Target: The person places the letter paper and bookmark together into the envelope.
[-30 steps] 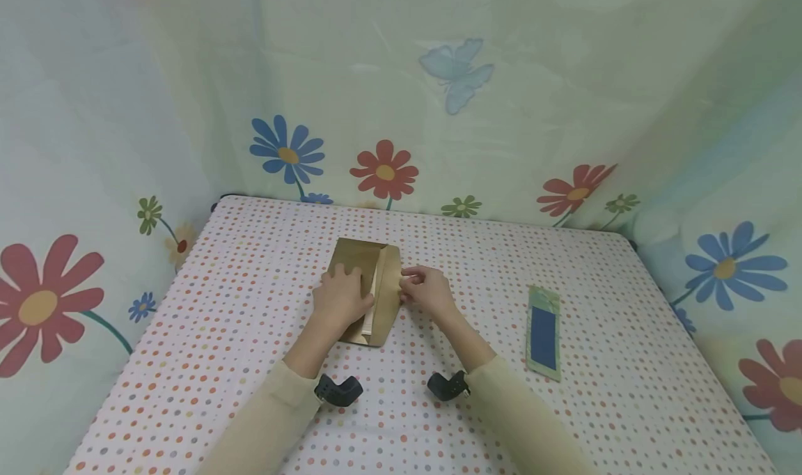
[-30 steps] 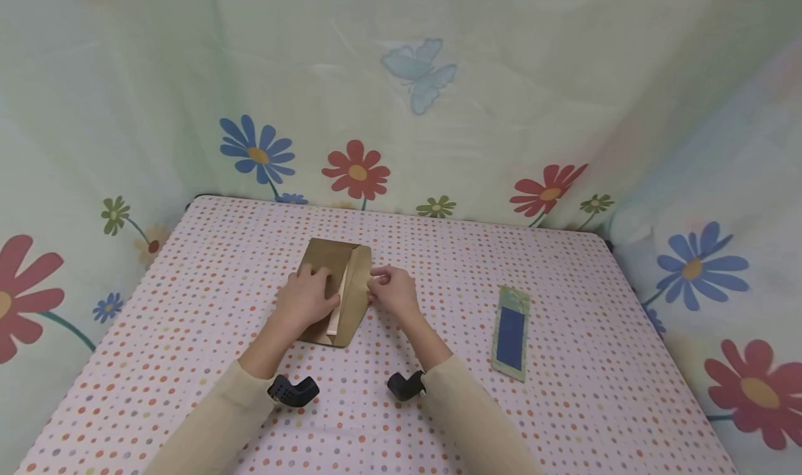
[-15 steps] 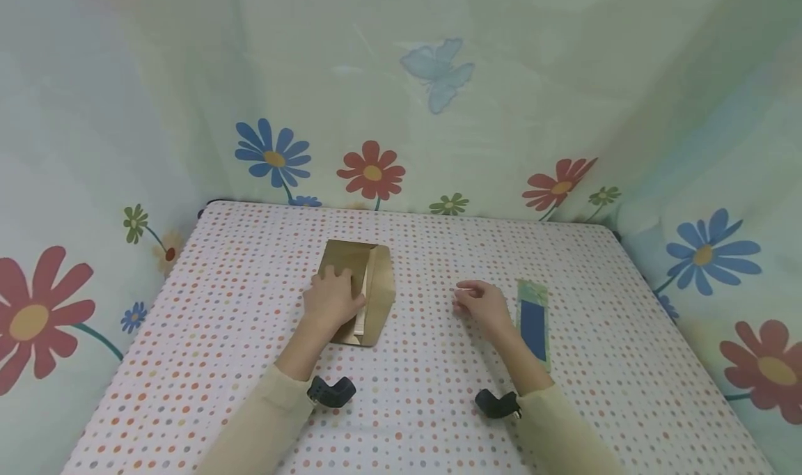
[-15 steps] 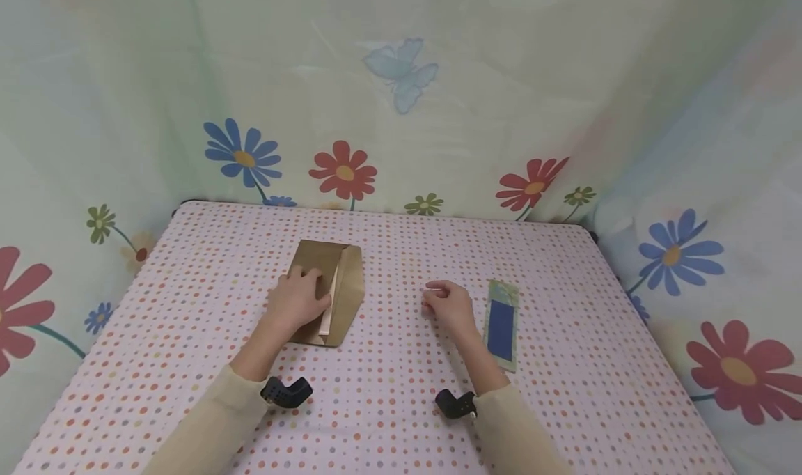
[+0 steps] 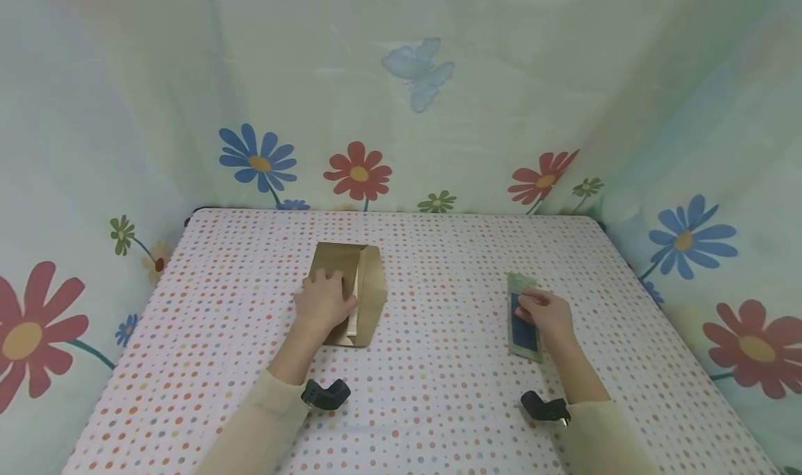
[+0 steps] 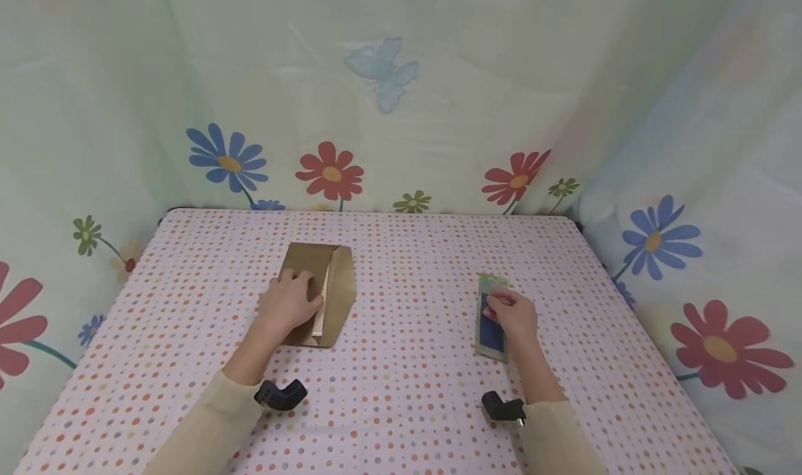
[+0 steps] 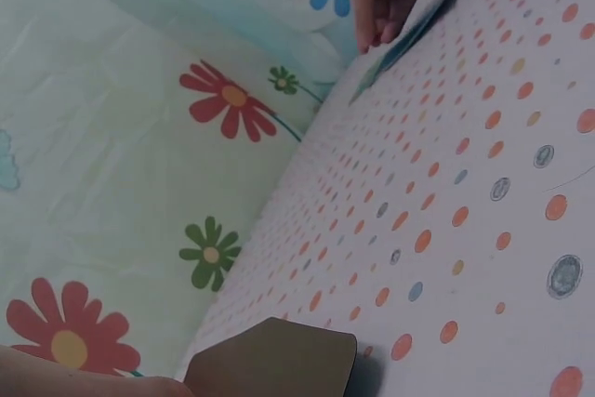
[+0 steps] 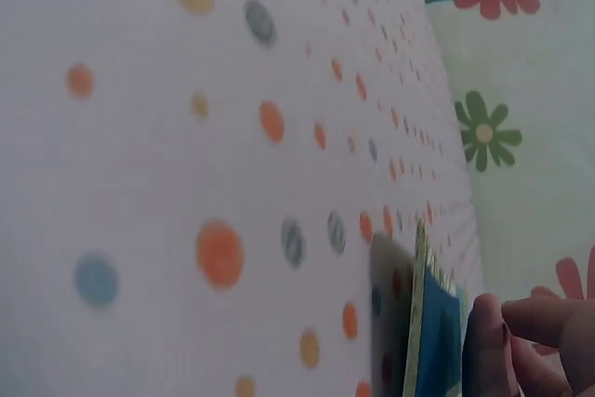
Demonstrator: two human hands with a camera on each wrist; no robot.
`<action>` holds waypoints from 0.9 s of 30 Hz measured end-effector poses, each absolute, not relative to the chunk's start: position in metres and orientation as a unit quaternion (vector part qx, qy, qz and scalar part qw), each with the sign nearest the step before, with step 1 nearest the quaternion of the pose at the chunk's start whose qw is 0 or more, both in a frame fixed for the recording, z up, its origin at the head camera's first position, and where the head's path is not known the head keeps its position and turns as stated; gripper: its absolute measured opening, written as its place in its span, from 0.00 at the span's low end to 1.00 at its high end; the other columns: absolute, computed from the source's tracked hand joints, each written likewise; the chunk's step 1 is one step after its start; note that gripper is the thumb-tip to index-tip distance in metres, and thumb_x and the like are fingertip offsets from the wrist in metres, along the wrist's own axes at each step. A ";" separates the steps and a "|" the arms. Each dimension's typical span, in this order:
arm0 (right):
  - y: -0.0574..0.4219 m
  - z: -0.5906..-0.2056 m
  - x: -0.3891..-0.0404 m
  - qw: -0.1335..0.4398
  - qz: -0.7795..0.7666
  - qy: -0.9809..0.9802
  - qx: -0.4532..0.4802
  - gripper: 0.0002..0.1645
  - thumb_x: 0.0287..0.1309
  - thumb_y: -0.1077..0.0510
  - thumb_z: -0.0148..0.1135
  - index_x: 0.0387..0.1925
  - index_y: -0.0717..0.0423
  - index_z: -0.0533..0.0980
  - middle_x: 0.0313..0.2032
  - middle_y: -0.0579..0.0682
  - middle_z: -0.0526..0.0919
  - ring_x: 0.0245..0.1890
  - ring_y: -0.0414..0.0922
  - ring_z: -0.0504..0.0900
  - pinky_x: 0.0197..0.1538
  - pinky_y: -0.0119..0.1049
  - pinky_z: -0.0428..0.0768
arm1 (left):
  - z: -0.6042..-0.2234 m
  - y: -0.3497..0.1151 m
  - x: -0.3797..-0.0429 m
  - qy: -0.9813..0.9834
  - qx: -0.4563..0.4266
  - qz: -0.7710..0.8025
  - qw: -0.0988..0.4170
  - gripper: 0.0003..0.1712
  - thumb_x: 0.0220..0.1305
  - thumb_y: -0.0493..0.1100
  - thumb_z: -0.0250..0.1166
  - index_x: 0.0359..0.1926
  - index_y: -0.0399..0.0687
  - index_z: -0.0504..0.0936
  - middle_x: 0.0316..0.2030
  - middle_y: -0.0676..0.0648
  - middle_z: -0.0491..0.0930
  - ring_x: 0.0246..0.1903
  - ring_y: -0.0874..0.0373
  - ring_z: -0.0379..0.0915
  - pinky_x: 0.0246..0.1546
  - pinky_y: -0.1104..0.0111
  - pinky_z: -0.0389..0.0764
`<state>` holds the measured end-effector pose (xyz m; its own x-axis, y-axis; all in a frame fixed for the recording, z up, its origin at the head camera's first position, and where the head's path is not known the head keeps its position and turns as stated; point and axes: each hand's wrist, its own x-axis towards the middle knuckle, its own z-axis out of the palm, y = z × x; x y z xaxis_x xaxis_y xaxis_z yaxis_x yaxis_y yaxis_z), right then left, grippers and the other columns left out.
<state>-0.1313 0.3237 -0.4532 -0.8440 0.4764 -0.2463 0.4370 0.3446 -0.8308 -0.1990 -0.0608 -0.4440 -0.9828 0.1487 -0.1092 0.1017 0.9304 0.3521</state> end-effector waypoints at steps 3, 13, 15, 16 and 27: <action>0.334 -0.455 -0.125 0.032 0.488 -0.825 -0.285 0.27 0.65 0.57 0.53 0.62 0.67 0.66 0.43 0.53 0.76 0.27 0.26 0.78 0.37 0.19 0.79 | -0.443 -0.062 -0.199 0.980 0.066 0.175 0.066 0.33 0.60 0.56 0.58 0.63 0.46 0.70 0.61 0.33 0.66 0.55 0.32 0.67 0.43 0.40 0.75; 0.343 -0.452 -0.115 0.070 0.383 -0.861 -0.326 0.25 0.62 0.55 0.56 0.56 0.67 0.72 0.47 0.65 0.81 0.23 0.33 0.80 0.30 0.25 0.79 | -0.443 -0.061 -0.196 0.978 0.066 0.185 0.068 0.32 0.61 0.55 0.58 0.62 0.46 0.71 0.60 0.33 0.67 0.55 0.32 0.67 0.43 0.39 0.74; 0.343 -0.451 -0.115 0.076 0.343 -0.876 -0.330 0.25 0.61 0.54 0.57 0.54 0.67 0.74 0.45 0.65 0.82 0.24 0.39 0.82 0.29 0.28 0.77 | -0.443 -0.061 -0.195 0.978 0.066 0.188 0.067 0.31 0.61 0.55 0.58 0.62 0.46 0.71 0.60 0.33 0.67 0.55 0.32 0.66 0.44 0.39 0.74; 0.344 -0.450 -0.115 0.075 0.331 -0.880 -0.333 0.25 0.61 0.53 0.57 0.54 0.68 0.74 0.44 0.66 0.82 0.26 0.43 0.83 0.30 0.31 0.78 | -0.443 -0.061 -0.194 0.978 0.067 0.188 0.067 0.31 0.61 0.55 0.58 0.62 0.46 0.71 0.60 0.33 0.67 0.55 0.32 0.66 0.44 0.39 0.74; 0.345 -0.435 -0.125 -0.042 0.226 -0.914 -0.334 0.31 0.61 0.47 0.57 0.51 0.73 0.73 0.51 0.69 0.78 0.49 0.62 0.78 0.51 0.52 0.76 | -0.442 -0.062 -0.193 0.977 0.068 0.192 0.067 0.31 0.61 0.55 0.58 0.62 0.47 0.71 0.59 0.33 0.67 0.53 0.32 0.67 0.44 0.39 0.73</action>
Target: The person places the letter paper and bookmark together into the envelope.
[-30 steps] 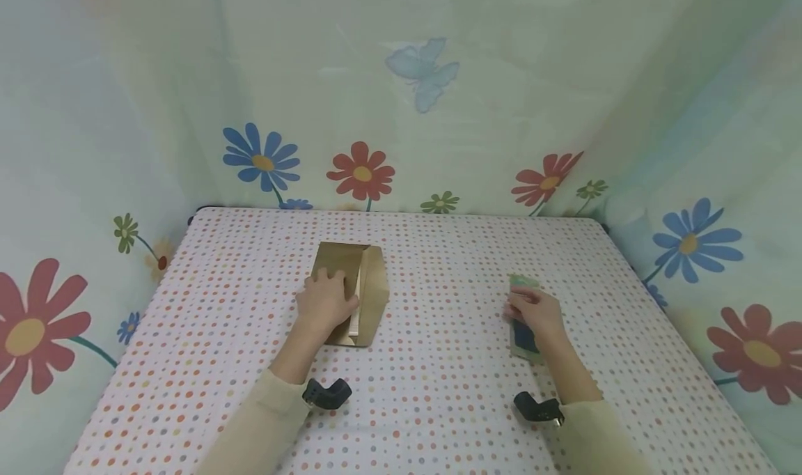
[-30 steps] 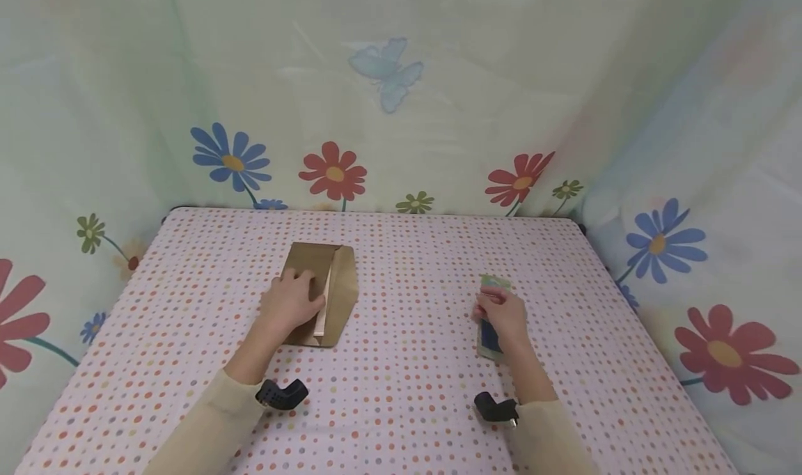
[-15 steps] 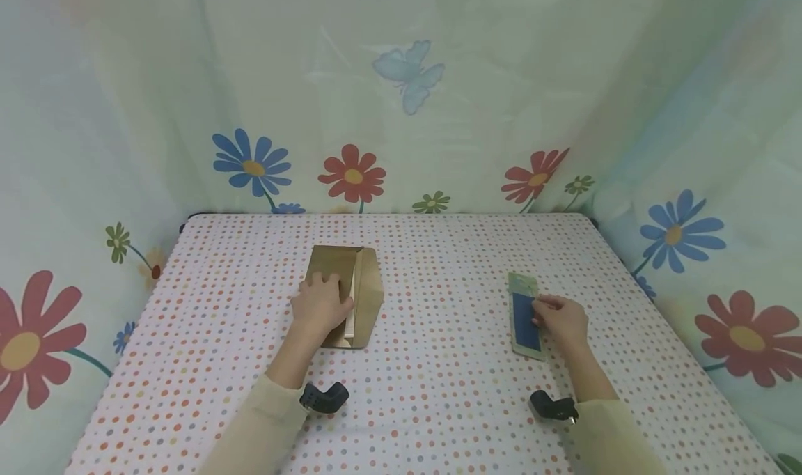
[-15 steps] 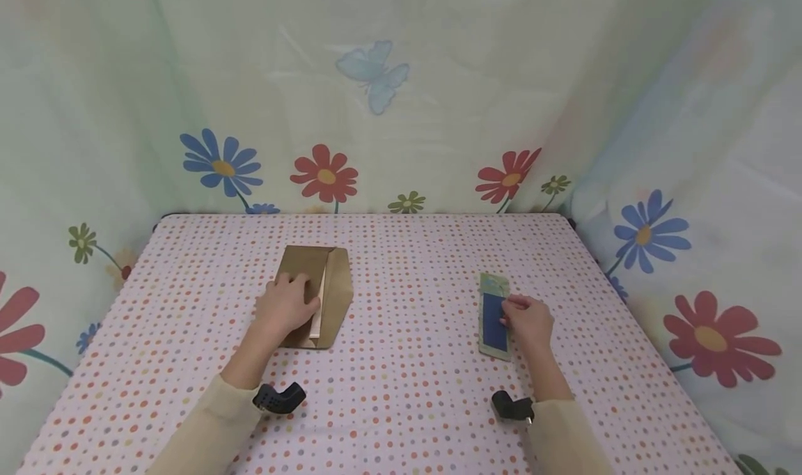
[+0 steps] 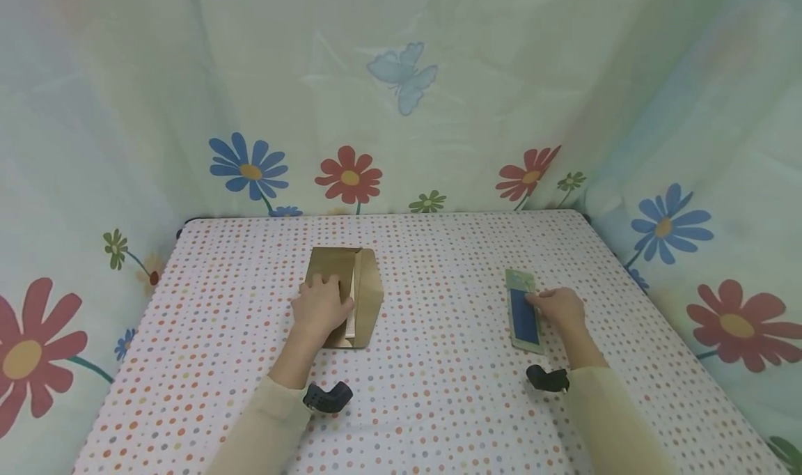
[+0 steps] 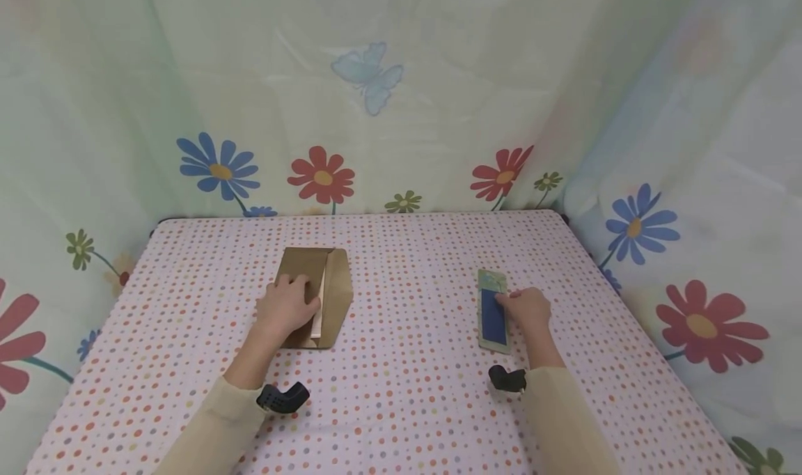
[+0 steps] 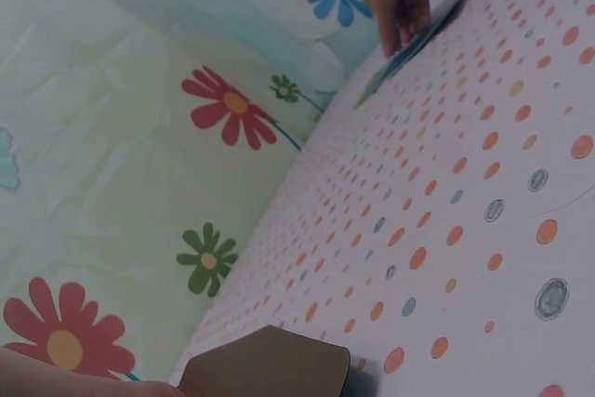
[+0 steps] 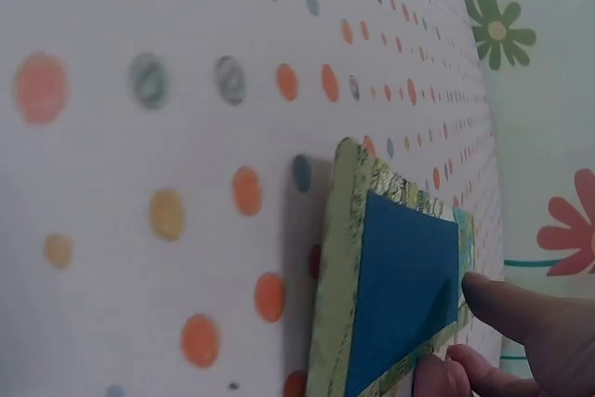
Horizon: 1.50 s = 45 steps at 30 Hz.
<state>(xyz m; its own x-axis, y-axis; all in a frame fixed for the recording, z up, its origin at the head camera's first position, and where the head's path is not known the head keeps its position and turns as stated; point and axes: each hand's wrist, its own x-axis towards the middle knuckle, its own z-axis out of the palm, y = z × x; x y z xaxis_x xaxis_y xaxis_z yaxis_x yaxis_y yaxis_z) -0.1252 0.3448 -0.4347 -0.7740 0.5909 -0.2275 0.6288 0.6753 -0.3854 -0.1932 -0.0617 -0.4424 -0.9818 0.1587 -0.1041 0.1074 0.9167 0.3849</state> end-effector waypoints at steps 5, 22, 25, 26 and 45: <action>0.343 -0.430 -0.129 0.065 -0.200 0.925 0.317 0.32 0.59 0.45 0.59 0.50 0.72 0.75 0.52 0.68 0.77 0.48 0.63 0.78 0.48 0.51 0.78 | -0.443 -0.062 -0.193 0.976 0.068 0.195 0.072 0.31 0.60 0.55 0.58 0.62 0.47 0.71 0.60 0.33 0.67 0.54 0.32 0.67 0.44 0.39 0.73; 0.343 -0.429 -0.137 0.074 -0.203 0.905 0.367 0.37 0.58 0.46 0.61 0.54 0.75 0.69 0.54 0.72 0.72 0.49 0.63 0.75 0.55 0.52 0.74 | -0.442 -0.061 -0.196 0.977 0.069 0.190 0.066 0.32 0.60 0.55 0.58 0.63 0.47 0.71 0.60 0.33 0.67 0.55 0.33 0.67 0.44 0.40 0.74; 0.345 -0.430 -0.138 0.073 -0.202 0.910 0.354 0.32 0.58 0.47 0.61 0.54 0.70 0.72 0.56 0.71 0.71 0.56 0.65 0.72 0.60 0.53 0.70 | -0.441 -0.061 -0.196 0.977 0.068 0.189 0.064 0.31 0.60 0.55 0.58 0.62 0.47 0.71 0.60 0.33 0.67 0.54 0.33 0.67 0.43 0.40 0.74; 0.345 -0.431 -0.139 0.073 -0.210 0.909 0.353 0.31 0.59 0.48 0.61 0.54 0.69 0.73 0.57 0.71 0.72 0.55 0.64 0.73 0.59 0.52 0.71 | -0.442 -0.061 -0.196 0.978 0.068 0.189 0.064 0.31 0.60 0.54 0.58 0.62 0.47 0.71 0.60 0.33 0.67 0.54 0.33 0.67 0.43 0.40 0.74; 0.327 -0.427 -0.153 0.097 -0.441 0.849 0.274 0.28 0.61 0.56 0.60 0.58 0.68 0.67 0.29 0.44 0.76 0.26 0.37 0.77 0.33 0.31 0.80 | -0.438 -0.064 -0.195 0.974 0.063 0.204 0.077 0.31 0.61 0.55 0.58 0.62 0.46 0.71 0.61 0.33 0.66 0.56 0.32 0.66 0.46 0.37 0.72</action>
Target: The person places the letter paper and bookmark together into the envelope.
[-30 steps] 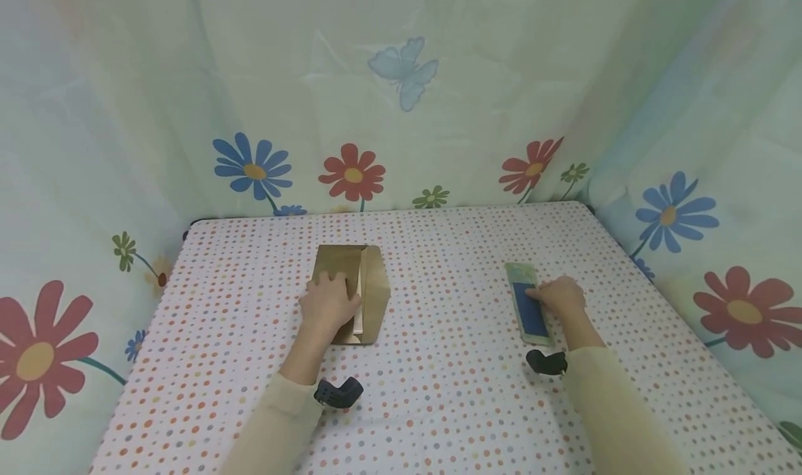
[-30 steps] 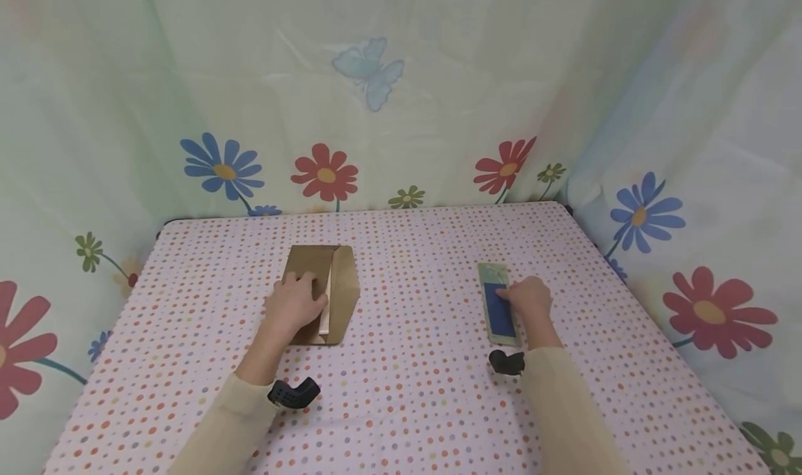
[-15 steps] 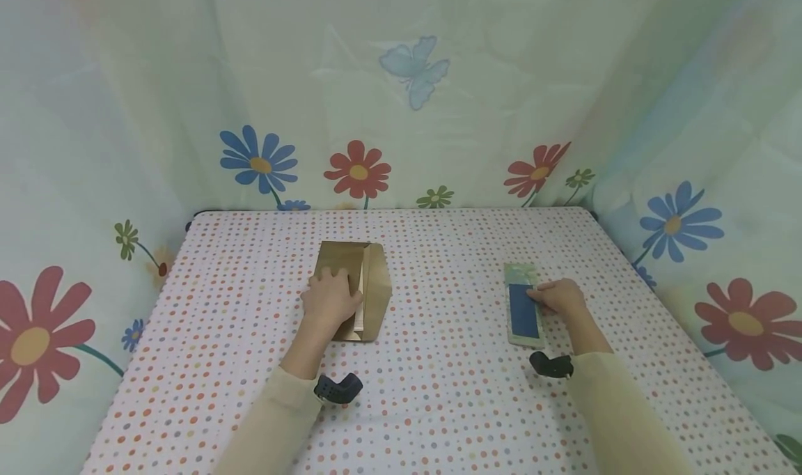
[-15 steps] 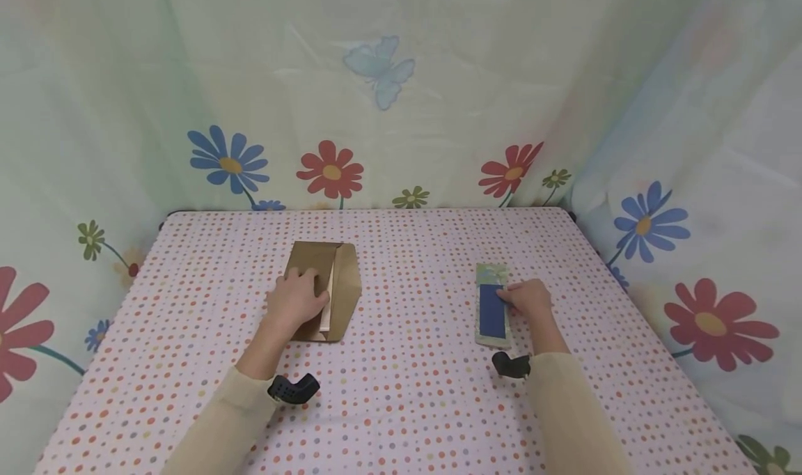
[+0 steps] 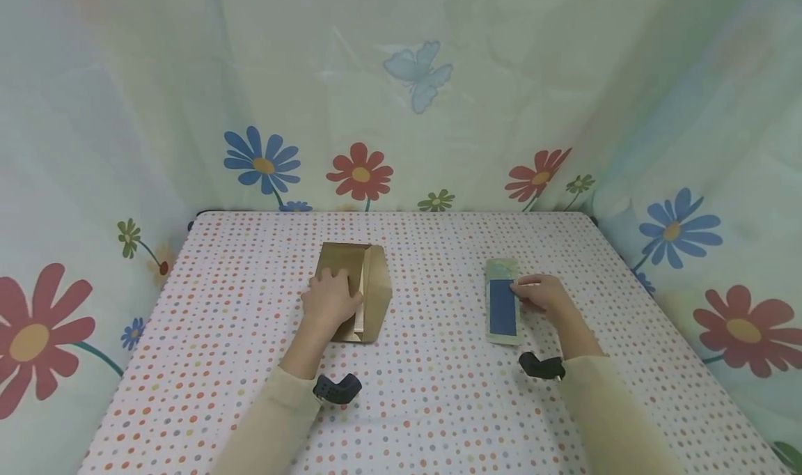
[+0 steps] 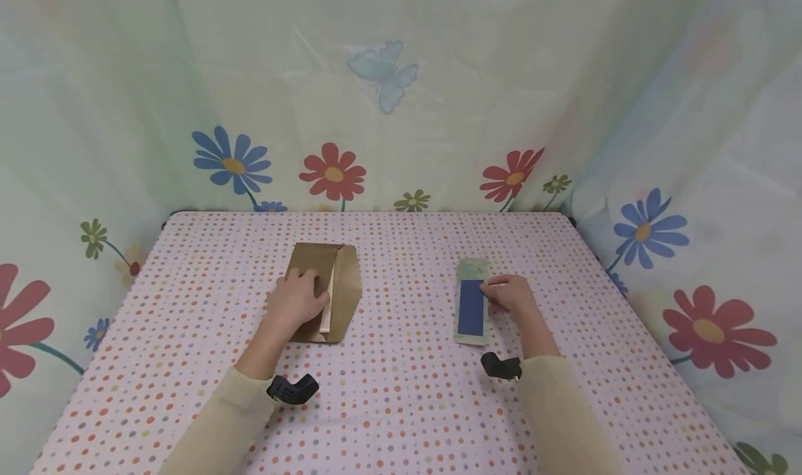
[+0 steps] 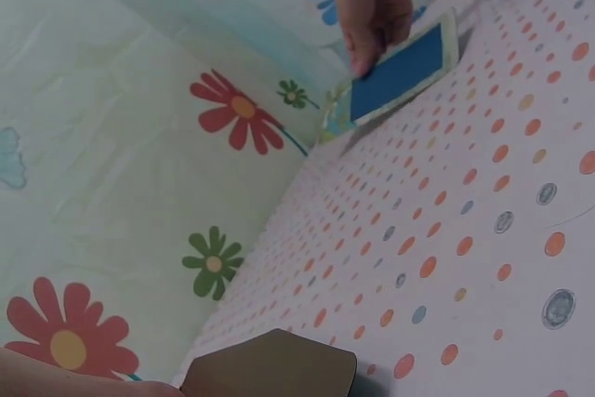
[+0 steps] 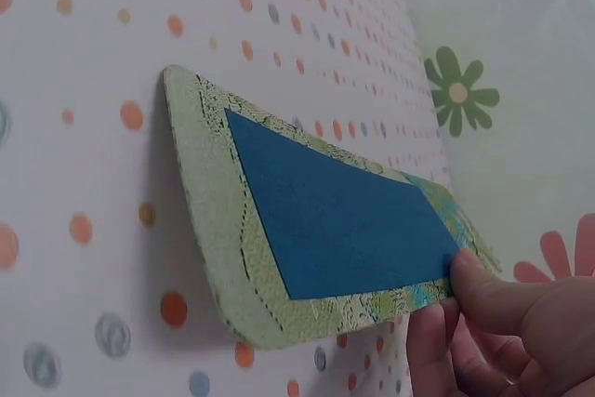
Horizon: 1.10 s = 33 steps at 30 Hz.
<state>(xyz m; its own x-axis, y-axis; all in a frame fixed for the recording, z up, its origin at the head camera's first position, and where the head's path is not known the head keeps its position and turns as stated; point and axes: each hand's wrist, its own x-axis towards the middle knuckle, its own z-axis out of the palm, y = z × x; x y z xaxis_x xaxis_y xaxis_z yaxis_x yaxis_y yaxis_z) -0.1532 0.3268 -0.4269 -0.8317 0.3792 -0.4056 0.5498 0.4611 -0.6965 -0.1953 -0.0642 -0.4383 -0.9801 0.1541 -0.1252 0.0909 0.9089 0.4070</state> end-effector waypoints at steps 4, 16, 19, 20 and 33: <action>0.319 -0.428 -0.155 0.093 -0.465 0.839 0.266 0.28 0.61 0.56 0.59 0.58 0.68 0.67 0.28 0.43 0.76 0.25 0.35 0.78 0.33 0.30 0.80 | -0.439 -0.064 -0.195 0.974 0.064 0.205 0.076 0.31 0.60 0.55 0.58 0.62 0.47 0.71 0.60 0.33 0.66 0.55 0.32 0.66 0.46 0.37 0.72; 0.287 -0.428 -0.165 0.092 -0.550 0.800 0.221 0.33 0.62 0.56 0.59 0.62 0.70 0.62 0.25 0.39 0.77 0.24 0.31 0.79 0.35 0.26 0.81 | -0.443 -0.063 -0.198 0.975 0.065 0.201 0.071 0.32 0.60 0.56 0.58 0.62 0.47 0.71 0.58 0.34 0.68 0.54 0.34 0.67 0.44 0.40 0.74; 0.275 -0.426 -0.167 0.094 -0.562 0.795 0.208 0.32 0.63 0.57 0.58 0.62 0.70 0.62 0.26 0.40 0.77 0.24 0.31 0.79 0.36 0.26 0.81 | -0.442 -0.063 -0.197 0.974 0.065 0.202 0.073 0.32 0.60 0.56 0.58 0.62 0.47 0.71 0.58 0.34 0.68 0.54 0.34 0.67 0.44 0.40 0.74; 0.271 -0.426 -0.167 0.094 -0.563 0.795 0.206 0.32 0.62 0.57 0.58 0.62 0.70 0.62 0.27 0.40 0.77 0.24 0.31 0.79 0.36 0.26 0.82 | -0.442 -0.063 -0.196 0.974 0.065 0.203 0.075 0.32 0.60 0.56 0.58 0.62 0.47 0.71 0.58 0.34 0.68 0.54 0.34 0.68 0.44 0.40 0.74; 0.222 -0.428 -0.180 0.088 -0.553 0.808 0.185 0.28 0.62 0.58 0.59 0.60 0.68 0.67 0.41 0.53 0.79 0.27 0.33 0.81 0.40 0.30 0.83 | -0.438 -0.062 -0.195 0.975 0.061 0.201 0.074 0.31 0.61 0.56 0.59 0.62 0.48 0.71 0.58 0.35 0.68 0.53 0.34 0.68 0.43 0.41 0.75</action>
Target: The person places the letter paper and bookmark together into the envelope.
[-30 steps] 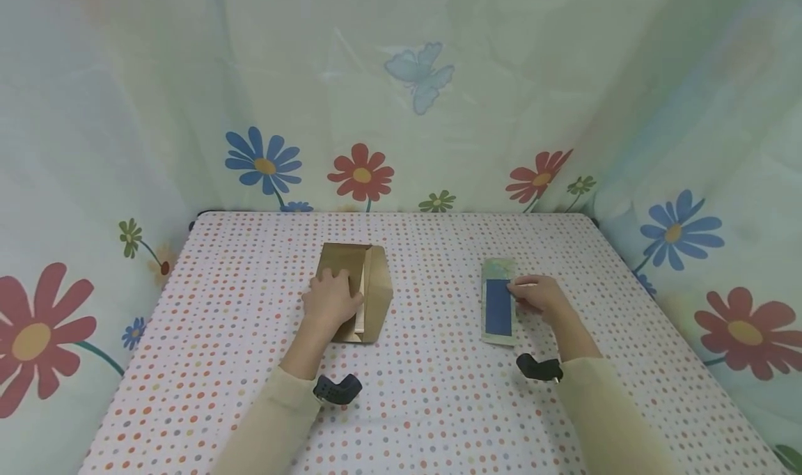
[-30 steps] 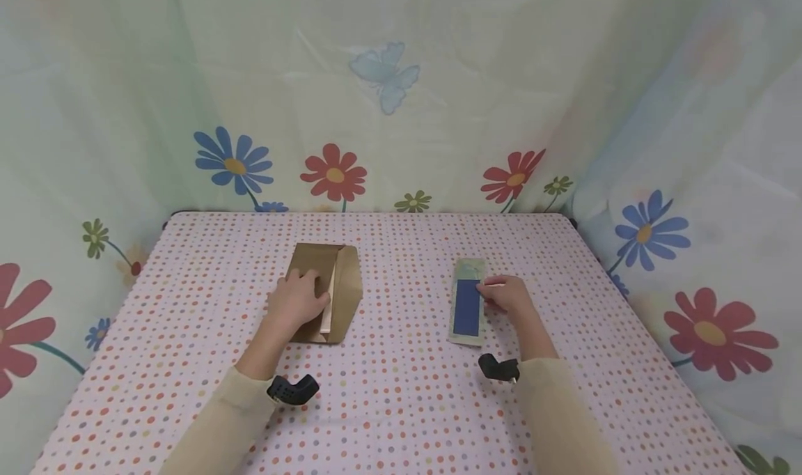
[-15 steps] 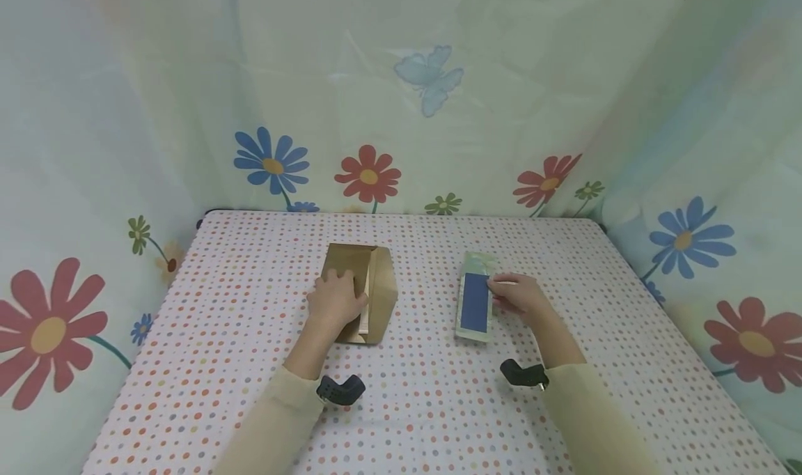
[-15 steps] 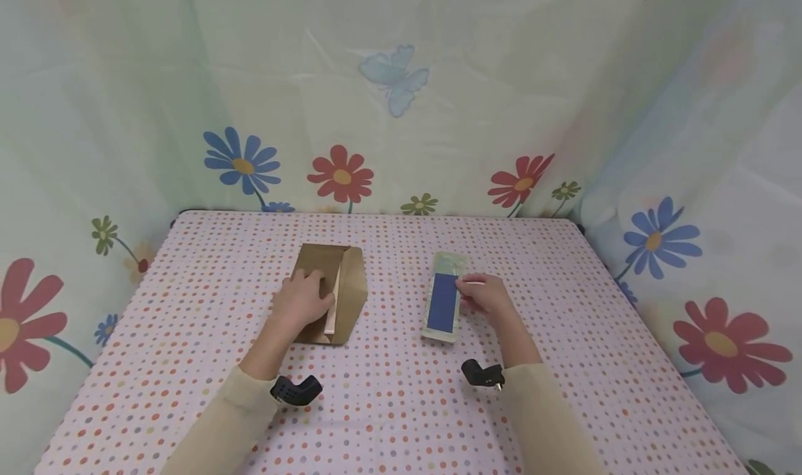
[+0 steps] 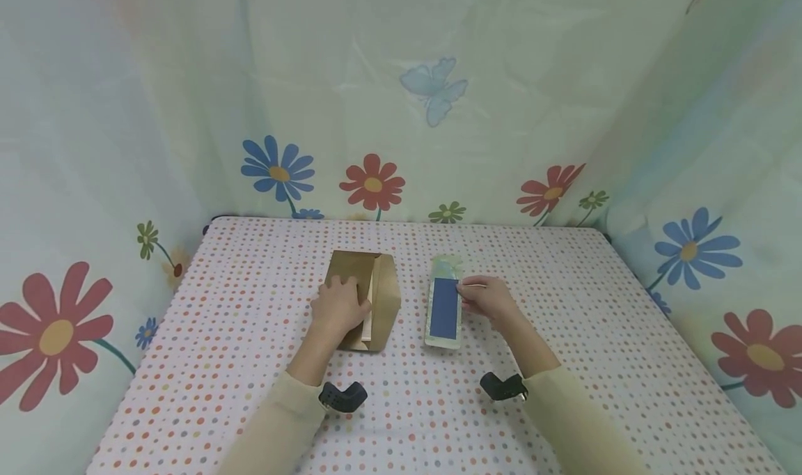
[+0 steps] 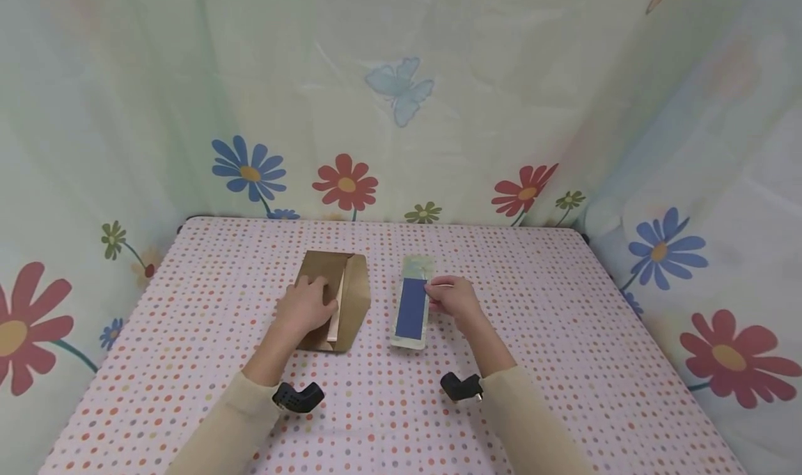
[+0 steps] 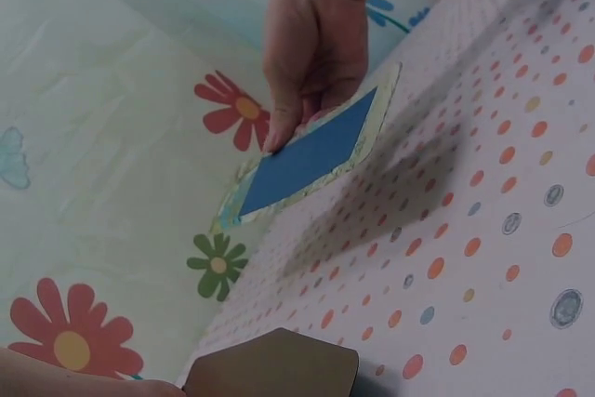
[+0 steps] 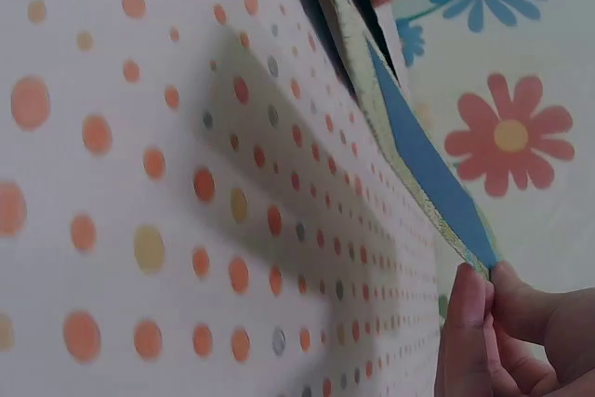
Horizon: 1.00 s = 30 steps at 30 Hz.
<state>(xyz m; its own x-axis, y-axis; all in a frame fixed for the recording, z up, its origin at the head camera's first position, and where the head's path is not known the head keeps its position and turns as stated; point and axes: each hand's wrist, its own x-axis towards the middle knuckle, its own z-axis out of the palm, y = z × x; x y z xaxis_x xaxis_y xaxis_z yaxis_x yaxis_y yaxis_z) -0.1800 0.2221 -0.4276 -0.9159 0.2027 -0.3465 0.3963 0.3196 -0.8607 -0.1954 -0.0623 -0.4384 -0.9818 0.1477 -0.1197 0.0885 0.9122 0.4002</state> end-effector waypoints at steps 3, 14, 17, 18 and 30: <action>0.212 -0.431 -0.182 0.086 -0.564 0.801 0.181 0.27 0.62 0.59 0.59 0.59 0.69 0.68 0.41 0.53 0.81 0.26 0.33 0.81 0.40 0.31 0.83 | -0.440 -0.064 -0.195 0.975 0.061 0.200 0.072 0.31 0.60 0.56 0.59 0.62 0.48 0.71 0.57 0.35 0.69 0.53 0.35 0.69 0.42 0.41 0.76; 0.178 -0.440 -0.194 0.087 -0.583 0.785 0.190 0.24 0.61 0.60 0.60 0.56 0.68 0.70 0.41 0.56 0.82 0.26 0.35 0.80 0.38 0.31 0.83 | -0.443 -0.063 -0.194 0.976 0.055 0.201 0.070 0.31 0.60 0.55 0.60 0.61 0.47 0.72 0.57 0.34 0.69 0.53 0.35 0.68 0.43 0.41 0.75; 0.169 -0.442 -0.197 0.088 -0.583 0.785 0.193 0.23 0.61 0.61 0.60 0.55 0.68 0.71 0.42 0.58 0.82 0.27 0.36 0.80 0.38 0.32 0.83 | -0.442 -0.062 -0.194 0.975 0.053 0.202 0.071 0.31 0.60 0.55 0.61 0.61 0.47 0.72 0.57 0.35 0.69 0.53 0.35 0.68 0.43 0.41 0.75; 0.166 -0.443 -0.198 0.089 -0.580 0.786 0.192 0.22 0.61 0.61 0.60 0.55 0.67 0.72 0.43 0.58 0.83 0.27 0.36 0.81 0.38 0.32 0.83 | -0.442 -0.062 -0.194 0.975 0.052 0.202 0.072 0.31 0.60 0.55 0.61 0.61 0.47 0.72 0.57 0.35 0.69 0.54 0.35 0.68 0.43 0.41 0.75; 0.142 -0.449 -0.207 0.099 -0.580 0.790 0.175 0.18 0.60 0.62 0.60 0.50 0.66 0.75 0.36 0.53 0.82 0.24 0.36 0.81 0.36 0.31 0.83 | -0.443 -0.061 -0.196 0.976 0.049 0.202 0.070 0.30 0.60 0.55 0.60 0.61 0.48 0.72 0.57 0.36 0.69 0.55 0.35 0.68 0.44 0.41 0.75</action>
<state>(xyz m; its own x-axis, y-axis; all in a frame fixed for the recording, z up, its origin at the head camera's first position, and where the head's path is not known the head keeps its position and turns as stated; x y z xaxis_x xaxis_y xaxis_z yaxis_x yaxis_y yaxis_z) -0.2075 0.1423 -0.4491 -0.9193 0.1618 -0.3588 0.3908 0.2663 -0.8811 -0.1965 -0.0609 -0.4434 -0.9856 0.1232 -0.1161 0.0671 0.9139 0.4003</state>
